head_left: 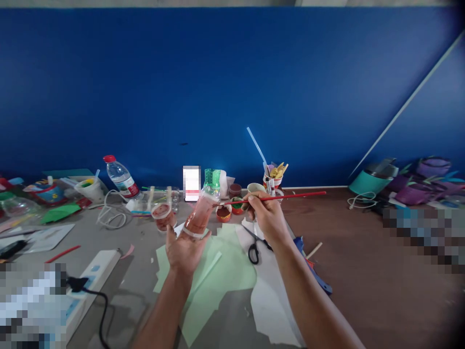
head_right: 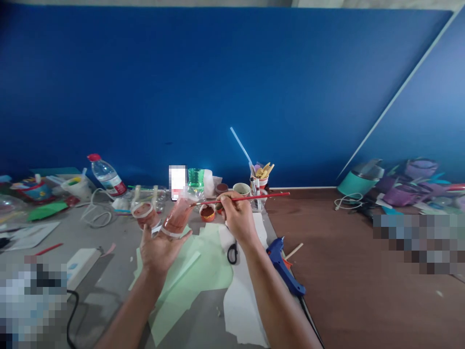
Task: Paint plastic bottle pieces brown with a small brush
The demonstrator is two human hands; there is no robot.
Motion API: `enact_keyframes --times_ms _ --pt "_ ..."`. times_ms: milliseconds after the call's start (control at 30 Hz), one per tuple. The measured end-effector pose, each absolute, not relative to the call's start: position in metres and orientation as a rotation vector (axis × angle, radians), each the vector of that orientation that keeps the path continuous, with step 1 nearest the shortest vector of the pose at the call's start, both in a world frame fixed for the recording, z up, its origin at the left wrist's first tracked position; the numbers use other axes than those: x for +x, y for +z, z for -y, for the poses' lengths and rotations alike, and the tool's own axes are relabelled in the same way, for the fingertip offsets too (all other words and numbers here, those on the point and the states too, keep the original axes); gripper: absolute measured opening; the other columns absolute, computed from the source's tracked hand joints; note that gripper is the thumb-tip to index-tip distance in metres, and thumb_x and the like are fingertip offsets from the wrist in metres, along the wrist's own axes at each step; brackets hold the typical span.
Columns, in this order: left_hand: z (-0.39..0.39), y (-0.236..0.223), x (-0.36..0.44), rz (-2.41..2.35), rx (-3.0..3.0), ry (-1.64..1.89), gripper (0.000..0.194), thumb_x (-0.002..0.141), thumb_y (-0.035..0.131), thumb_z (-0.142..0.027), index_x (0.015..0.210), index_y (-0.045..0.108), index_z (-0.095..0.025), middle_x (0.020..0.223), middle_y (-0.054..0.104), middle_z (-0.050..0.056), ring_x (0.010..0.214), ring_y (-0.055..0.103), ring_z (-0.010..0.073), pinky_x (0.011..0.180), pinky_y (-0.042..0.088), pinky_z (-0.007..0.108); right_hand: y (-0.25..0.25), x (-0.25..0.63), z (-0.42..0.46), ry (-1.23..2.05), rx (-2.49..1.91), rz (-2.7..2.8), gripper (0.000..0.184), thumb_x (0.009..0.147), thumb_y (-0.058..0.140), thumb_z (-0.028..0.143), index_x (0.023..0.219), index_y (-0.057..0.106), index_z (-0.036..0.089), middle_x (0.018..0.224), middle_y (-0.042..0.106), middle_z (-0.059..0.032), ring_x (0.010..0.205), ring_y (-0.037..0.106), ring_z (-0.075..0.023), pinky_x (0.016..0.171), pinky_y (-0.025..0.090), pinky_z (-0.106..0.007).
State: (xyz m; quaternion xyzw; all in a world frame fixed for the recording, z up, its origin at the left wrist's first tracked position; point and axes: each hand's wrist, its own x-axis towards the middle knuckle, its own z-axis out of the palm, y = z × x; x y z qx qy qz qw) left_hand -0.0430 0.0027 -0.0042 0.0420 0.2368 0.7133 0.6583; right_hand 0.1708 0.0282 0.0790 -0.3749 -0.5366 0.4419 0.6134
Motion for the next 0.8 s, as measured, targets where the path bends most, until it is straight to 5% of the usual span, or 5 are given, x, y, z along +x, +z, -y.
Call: enact_keyframes --times_ms 800 --pt "-0.003 -0.018 -0.047 -0.43 0.161 1.561 0.068 0.085 0.039 -0.068 0.127 0.06 -0.019 0.138 0.057 0.018 0.144 0.03 0.0347 0.113 0.011 0.068 0.077 0.163 -0.026 1.062 -0.846 1.424 0.02 0.087 0.053 0.033 0.083 0.063 0.016 0.067 0.064 -0.0018 0.048 0.047 -0.0095 0.045 0.037 -0.023"
